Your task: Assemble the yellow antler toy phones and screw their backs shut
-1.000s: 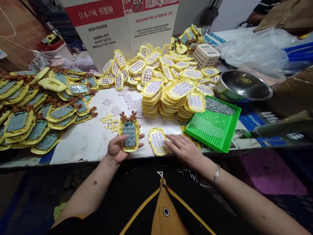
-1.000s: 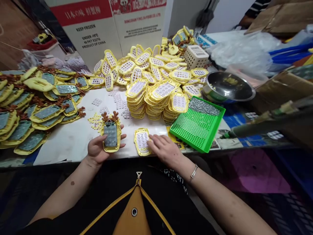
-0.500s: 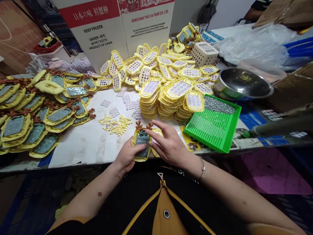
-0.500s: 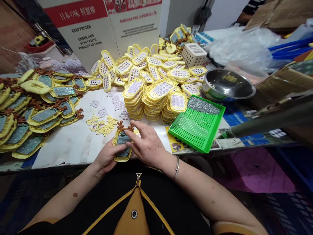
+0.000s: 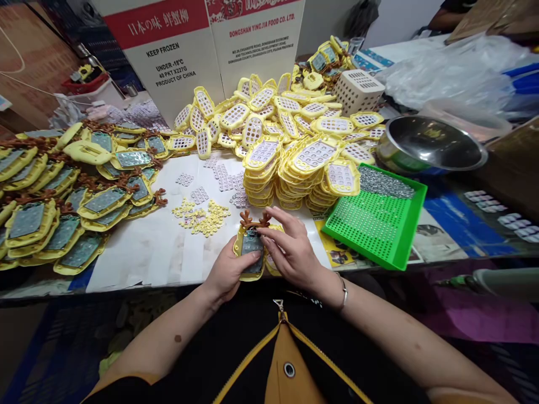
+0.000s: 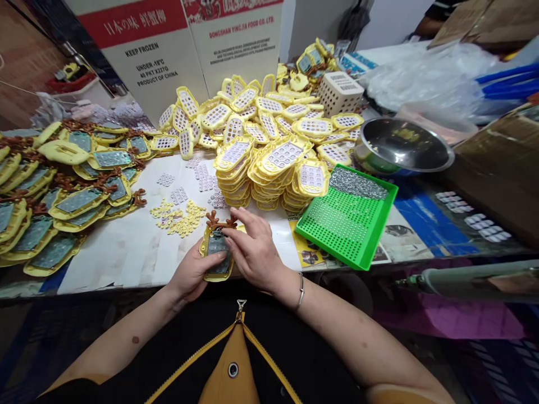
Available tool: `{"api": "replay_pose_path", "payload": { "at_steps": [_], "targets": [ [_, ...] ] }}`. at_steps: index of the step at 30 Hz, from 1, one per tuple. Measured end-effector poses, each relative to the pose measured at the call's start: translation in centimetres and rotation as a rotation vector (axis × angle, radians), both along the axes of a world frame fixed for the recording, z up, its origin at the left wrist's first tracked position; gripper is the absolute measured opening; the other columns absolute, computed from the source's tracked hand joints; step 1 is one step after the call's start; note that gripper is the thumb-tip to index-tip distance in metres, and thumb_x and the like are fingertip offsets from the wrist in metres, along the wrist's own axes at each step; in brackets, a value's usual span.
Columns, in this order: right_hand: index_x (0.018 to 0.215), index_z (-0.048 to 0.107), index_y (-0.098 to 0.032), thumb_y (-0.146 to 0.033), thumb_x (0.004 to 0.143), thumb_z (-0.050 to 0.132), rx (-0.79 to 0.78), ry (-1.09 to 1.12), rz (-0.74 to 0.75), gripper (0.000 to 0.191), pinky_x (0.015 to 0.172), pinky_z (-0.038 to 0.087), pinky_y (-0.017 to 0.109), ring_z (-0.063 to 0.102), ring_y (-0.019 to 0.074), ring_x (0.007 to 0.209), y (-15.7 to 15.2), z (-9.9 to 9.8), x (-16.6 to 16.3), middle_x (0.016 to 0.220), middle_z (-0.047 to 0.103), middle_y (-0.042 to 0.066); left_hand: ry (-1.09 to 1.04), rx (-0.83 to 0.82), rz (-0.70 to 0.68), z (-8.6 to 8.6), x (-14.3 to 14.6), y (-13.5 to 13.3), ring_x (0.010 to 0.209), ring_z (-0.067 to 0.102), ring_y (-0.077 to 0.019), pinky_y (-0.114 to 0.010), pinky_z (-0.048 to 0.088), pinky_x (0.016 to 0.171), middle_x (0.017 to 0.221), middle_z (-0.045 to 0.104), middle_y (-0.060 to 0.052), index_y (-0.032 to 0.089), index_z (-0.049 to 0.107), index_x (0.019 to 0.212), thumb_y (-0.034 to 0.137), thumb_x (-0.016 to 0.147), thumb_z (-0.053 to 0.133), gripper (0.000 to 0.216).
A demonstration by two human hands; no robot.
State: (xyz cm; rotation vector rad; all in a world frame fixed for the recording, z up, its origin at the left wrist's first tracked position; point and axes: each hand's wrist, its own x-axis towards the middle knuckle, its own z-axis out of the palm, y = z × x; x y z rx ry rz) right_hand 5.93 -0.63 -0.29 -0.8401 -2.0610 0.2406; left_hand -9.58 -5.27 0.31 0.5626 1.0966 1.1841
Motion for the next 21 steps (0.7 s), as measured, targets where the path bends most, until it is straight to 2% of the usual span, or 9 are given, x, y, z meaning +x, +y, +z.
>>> {"api": "replay_pose_path", "payload": {
  "at_steps": [5,9,11,14,16,18,21],
  "targets": [
    [0.113,0.067,-0.021,-0.022,0.092,0.054,0.070,-0.052,-0.026,0.025,0.104,0.042,0.050,0.047,0.0289,0.134,-0.2,-0.6,0.0,0.140,0.054,0.016,-0.021,-0.012,0.012,0.2,0.0,-0.2,0.089,0.067,-0.0191,-0.032,0.050,0.085,0.096,0.073,-0.004,0.017,0.065,0.106,0.020,0.061,0.084,0.049],
    [0.118,0.065,-0.022,-0.024,0.093,0.052,-0.003,-0.042,0.003,0.028,0.104,0.042,0.051,0.047,0.0292,0.134,-0.1,-0.3,0.1,0.141,0.053,0.015,0.008,-0.007,0.038,0.6,0.0,-0.1,0.088,0.068,-0.0182,-0.031,0.051,0.084,0.095,0.074,-0.003,0.018,0.065,0.105,0.018,0.061,0.083,0.048],
    [0.116,0.065,-0.022,-0.026,0.094,0.051,-0.095,0.074,-0.034,0.026,0.098,0.048,0.048,0.058,0.0267,0.122,0.1,-0.2,1.0,0.128,0.062,0.015,0.002,-0.050,0.053,0.7,-0.2,0.0,0.084,0.069,-0.0194,-0.032,0.053,0.081,0.092,0.075,-0.005,0.016,0.066,0.101,0.018,0.061,0.083,0.043],
    [0.106,0.067,-0.019,-0.031,0.093,0.050,-0.381,0.135,-0.183,0.024,0.080,0.056,0.042,0.068,0.0235,0.090,0.6,-0.6,3.2,0.097,0.071,0.012,-0.009,-0.130,0.117,0.8,-0.9,-0.1,0.079,0.071,-0.0204,-0.032,0.055,0.077,0.085,0.075,-0.006,0.013,0.068,0.092,0.018,0.059,0.082,0.036],
    [0.103,0.068,-0.017,-0.034,0.090,0.053,-0.631,0.077,-0.234,0.025,0.069,0.056,0.039,0.068,0.0222,0.076,0.6,-1.2,4.5,0.090,0.071,0.011,-0.035,-0.169,0.143,0.8,-1.2,-0.1,0.080,0.071,-0.0209,-0.032,0.056,0.078,0.083,0.075,-0.007,0.012,0.068,0.089,0.016,0.059,0.080,0.033],
    [0.107,0.067,-0.015,-0.034,0.087,0.057,-0.901,0.091,-0.215,0.029,0.059,0.056,0.036,0.068,0.0208,0.068,0.4,-1.8,5.3,0.090,0.072,0.012,-0.078,-0.200,0.115,1.0,-1.2,-0.2,0.082,0.072,-0.0221,-0.033,0.057,0.081,0.083,0.076,-0.007,0.012,0.069,0.089,0.014,0.060,0.078,0.029],
    [0.113,0.066,-0.015,-0.034,0.084,0.063,-1.255,0.339,-0.152,0.035,0.055,0.055,0.033,0.066,0.0174,0.061,0.0,-2.3,4.9,0.082,0.072,0.009,-0.141,-0.229,0.047,1.3,-0.5,-0.2,0.087,0.073,-0.0241,-0.036,0.058,0.086,0.085,0.076,-0.008,0.012,0.070,0.088,0.011,0.065,0.074,0.024]
  ]
}}
